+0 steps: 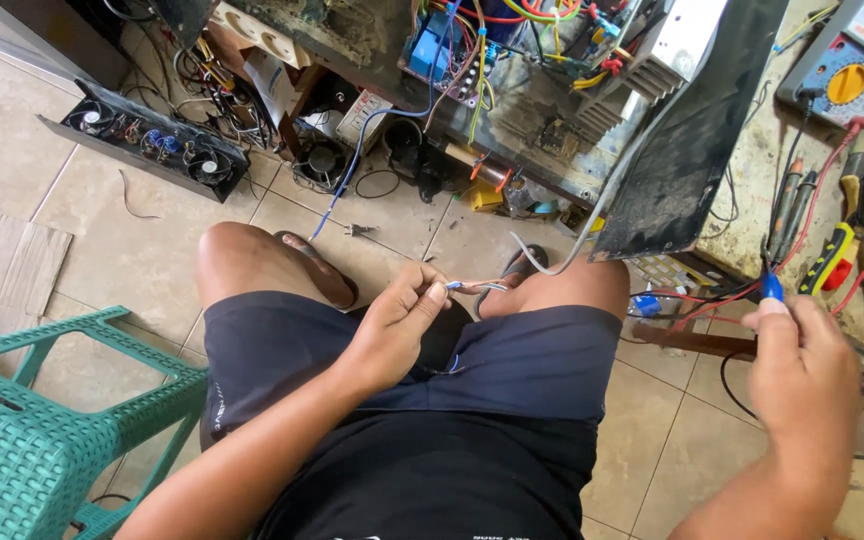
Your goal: Stripping insulation from wires and twisting them together while working on an electronic device at a repair bench.
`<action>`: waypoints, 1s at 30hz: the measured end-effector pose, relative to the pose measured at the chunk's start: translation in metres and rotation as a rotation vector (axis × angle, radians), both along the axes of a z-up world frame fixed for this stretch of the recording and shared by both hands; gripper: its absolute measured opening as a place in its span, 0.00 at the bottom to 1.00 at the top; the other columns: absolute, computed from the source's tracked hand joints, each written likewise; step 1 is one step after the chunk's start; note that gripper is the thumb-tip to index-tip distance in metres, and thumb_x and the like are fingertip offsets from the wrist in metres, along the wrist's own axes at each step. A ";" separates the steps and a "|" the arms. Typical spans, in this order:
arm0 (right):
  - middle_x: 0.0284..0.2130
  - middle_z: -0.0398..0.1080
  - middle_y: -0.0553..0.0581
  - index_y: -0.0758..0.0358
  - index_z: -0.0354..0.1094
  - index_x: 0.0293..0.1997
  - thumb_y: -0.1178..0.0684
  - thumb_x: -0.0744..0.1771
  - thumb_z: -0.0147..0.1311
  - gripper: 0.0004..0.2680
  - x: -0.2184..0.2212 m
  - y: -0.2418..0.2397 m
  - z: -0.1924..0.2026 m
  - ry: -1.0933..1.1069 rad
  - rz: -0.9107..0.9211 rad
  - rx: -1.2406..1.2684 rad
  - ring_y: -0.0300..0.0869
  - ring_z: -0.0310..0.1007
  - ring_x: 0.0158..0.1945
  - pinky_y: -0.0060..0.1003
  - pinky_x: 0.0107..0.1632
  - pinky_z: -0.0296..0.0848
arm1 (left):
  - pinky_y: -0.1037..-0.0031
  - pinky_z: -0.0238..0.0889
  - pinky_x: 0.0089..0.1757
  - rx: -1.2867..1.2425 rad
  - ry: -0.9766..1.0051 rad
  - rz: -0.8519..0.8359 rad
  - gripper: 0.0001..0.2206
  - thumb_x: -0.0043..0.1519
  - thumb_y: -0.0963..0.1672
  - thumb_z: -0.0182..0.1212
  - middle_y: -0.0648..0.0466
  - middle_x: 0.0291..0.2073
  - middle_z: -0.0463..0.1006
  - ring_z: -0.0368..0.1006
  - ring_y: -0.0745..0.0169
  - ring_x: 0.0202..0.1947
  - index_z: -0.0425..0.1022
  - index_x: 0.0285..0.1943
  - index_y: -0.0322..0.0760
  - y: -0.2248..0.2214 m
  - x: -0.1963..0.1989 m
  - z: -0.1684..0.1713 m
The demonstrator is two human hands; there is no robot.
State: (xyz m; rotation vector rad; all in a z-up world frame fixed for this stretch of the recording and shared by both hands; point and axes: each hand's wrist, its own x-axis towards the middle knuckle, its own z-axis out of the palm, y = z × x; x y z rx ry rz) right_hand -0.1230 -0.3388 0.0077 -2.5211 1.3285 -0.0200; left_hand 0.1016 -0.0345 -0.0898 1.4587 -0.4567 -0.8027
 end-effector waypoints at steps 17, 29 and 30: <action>0.42 0.76 0.59 0.67 0.72 0.54 0.47 0.67 0.55 0.15 0.073 0.115 0.016 -0.334 0.596 0.210 0.45 0.76 0.43 0.40 0.49 0.73 | 0.68 0.64 0.54 -0.075 -0.417 -0.196 0.02 0.67 0.41 0.56 0.53 0.48 0.80 0.74 0.58 0.51 0.72 0.41 0.40 -0.016 -0.017 0.025; 0.20 0.68 0.57 0.57 0.68 0.28 0.54 0.69 0.50 0.09 0.087 0.127 -0.030 -0.302 0.763 0.786 0.50 0.72 0.26 0.41 0.34 0.74 | 0.64 0.65 0.34 0.042 -1.077 -0.223 0.16 0.68 0.52 0.53 0.50 0.24 0.65 0.68 0.46 0.30 0.69 0.36 0.36 0.007 -0.030 0.035; 0.22 0.66 0.54 0.58 0.64 0.29 0.51 0.71 0.46 0.11 0.088 0.127 -0.022 -0.272 0.939 0.788 0.47 0.67 0.26 0.41 0.33 0.67 | 0.63 0.62 0.33 -0.026 -0.855 -0.358 0.16 0.68 0.51 0.54 0.51 0.24 0.66 0.67 0.48 0.28 0.66 0.34 0.36 0.011 -0.028 0.043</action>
